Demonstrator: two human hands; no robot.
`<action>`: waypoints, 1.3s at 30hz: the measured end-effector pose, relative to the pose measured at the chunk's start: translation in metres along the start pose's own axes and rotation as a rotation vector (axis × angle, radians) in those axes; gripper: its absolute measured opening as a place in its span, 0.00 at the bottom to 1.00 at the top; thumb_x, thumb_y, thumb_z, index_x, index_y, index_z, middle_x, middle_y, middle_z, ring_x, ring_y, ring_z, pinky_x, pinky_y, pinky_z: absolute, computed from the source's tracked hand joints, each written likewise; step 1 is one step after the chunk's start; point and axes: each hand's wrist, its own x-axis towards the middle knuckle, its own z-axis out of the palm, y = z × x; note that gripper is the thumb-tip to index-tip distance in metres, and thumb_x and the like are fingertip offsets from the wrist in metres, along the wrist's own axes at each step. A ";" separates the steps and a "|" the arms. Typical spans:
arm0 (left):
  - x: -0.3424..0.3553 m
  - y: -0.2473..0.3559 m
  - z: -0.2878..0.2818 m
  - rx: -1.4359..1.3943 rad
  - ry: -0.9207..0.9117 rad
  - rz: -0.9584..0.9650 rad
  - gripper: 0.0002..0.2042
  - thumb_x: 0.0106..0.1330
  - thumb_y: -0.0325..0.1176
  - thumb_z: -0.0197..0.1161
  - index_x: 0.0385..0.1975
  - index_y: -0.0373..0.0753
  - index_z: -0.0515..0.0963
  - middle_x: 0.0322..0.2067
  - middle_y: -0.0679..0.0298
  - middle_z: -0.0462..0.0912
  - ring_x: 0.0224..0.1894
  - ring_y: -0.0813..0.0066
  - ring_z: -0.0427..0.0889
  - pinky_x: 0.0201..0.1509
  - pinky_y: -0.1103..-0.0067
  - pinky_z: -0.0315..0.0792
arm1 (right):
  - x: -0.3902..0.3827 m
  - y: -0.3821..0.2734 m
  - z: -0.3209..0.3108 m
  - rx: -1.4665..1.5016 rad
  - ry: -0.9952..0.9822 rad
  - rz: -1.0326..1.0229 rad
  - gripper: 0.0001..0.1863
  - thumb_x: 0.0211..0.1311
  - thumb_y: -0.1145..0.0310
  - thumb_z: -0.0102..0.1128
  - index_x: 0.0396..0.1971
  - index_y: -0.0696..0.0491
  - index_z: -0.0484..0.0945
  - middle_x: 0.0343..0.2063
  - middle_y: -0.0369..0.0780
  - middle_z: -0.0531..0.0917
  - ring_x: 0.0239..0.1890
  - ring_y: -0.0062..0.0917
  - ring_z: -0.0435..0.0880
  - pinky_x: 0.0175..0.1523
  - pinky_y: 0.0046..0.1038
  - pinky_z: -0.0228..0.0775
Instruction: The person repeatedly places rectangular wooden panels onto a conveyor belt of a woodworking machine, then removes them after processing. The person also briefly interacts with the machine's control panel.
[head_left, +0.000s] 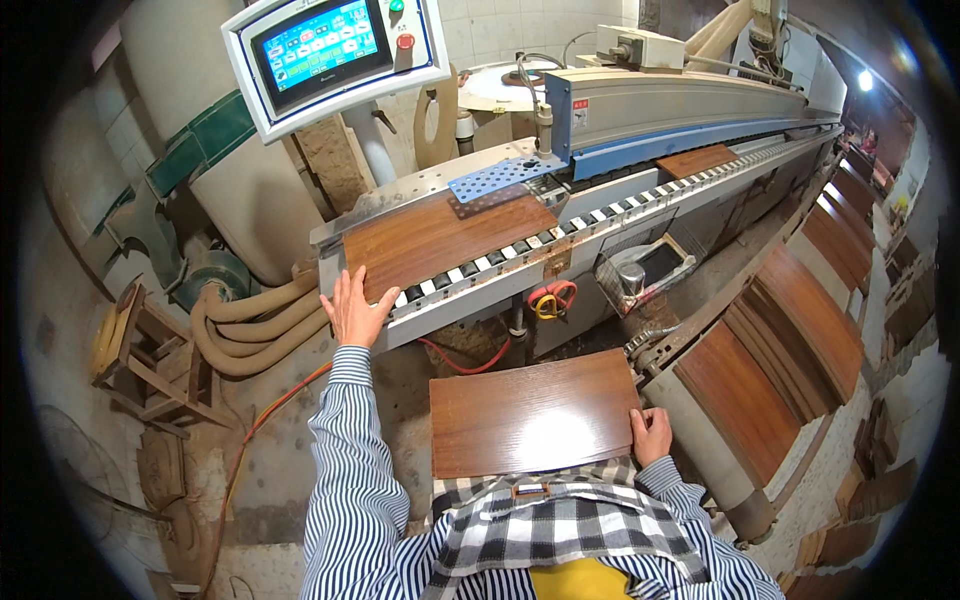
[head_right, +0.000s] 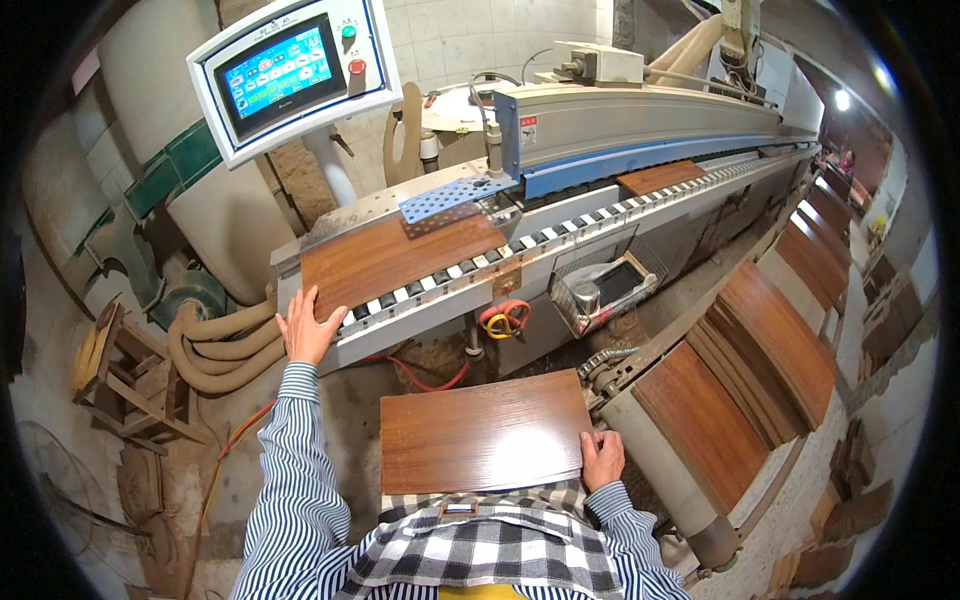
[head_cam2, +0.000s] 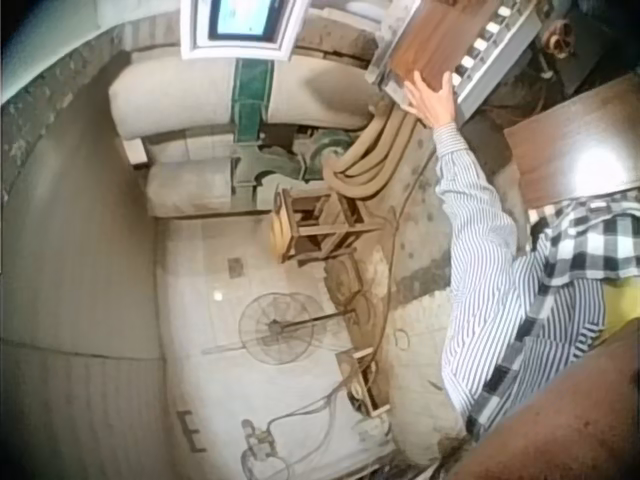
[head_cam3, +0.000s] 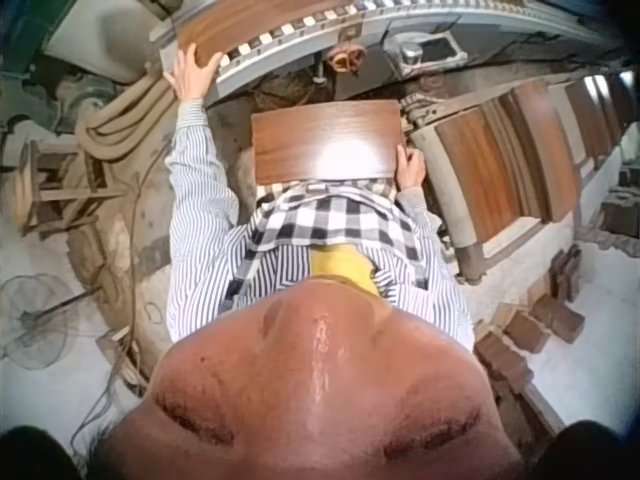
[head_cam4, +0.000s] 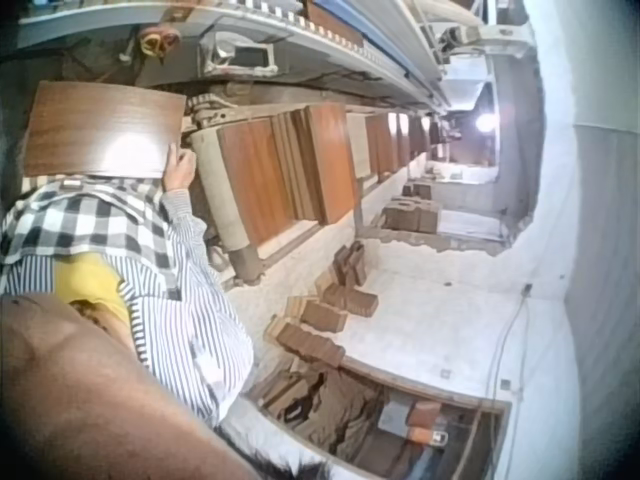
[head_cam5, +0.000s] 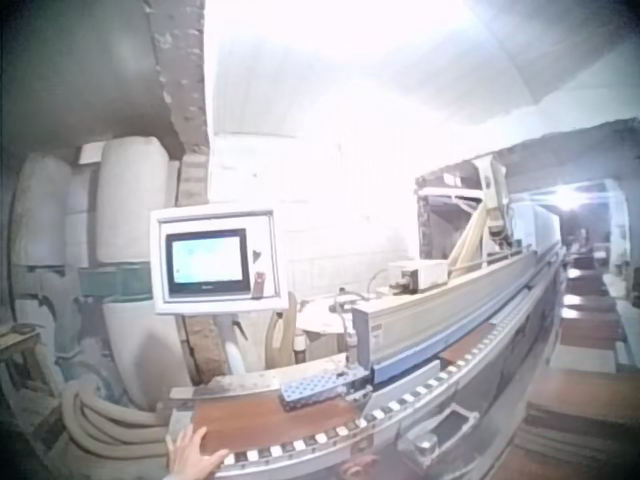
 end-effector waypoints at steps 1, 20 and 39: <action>0.000 -0.001 0.000 0.003 -0.001 -0.002 0.40 0.54 0.62 0.60 0.63 0.43 0.64 0.66 0.48 0.57 0.70 0.56 0.53 0.72 0.56 0.30 | 0.000 0.001 0.000 -0.007 0.054 -0.066 0.15 0.59 0.61 0.62 0.28 0.59 0.71 0.20 0.44 0.76 0.24 0.38 0.76 0.33 0.38 0.68; 0.000 -0.003 -0.002 -0.030 -0.031 -0.001 0.39 0.55 0.62 0.60 0.63 0.43 0.64 0.66 0.48 0.57 0.70 0.55 0.51 0.71 0.54 0.28 | 0.009 0.017 -0.010 1.171 -0.578 0.714 0.15 0.67 0.68 0.49 0.48 0.60 0.72 0.39 0.41 0.81 0.37 0.27 0.83 0.42 0.31 0.80; -0.003 -0.038 -0.004 -0.207 0.012 0.161 0.29 0.61 0.50 0.60 0.59 0.41 0.68 0.63 0.54 0.65 0.66 0.58 0.61 0.69 0.58 0.48 | 0.010 -0.003 -0.014 1.171 -0.518 0.755 0.08 0.67 0.71 0.49 0.40 0.58 0.73 0.25 0.35 0.78 0.20 0.15 0.73 0.22 0.17 0.67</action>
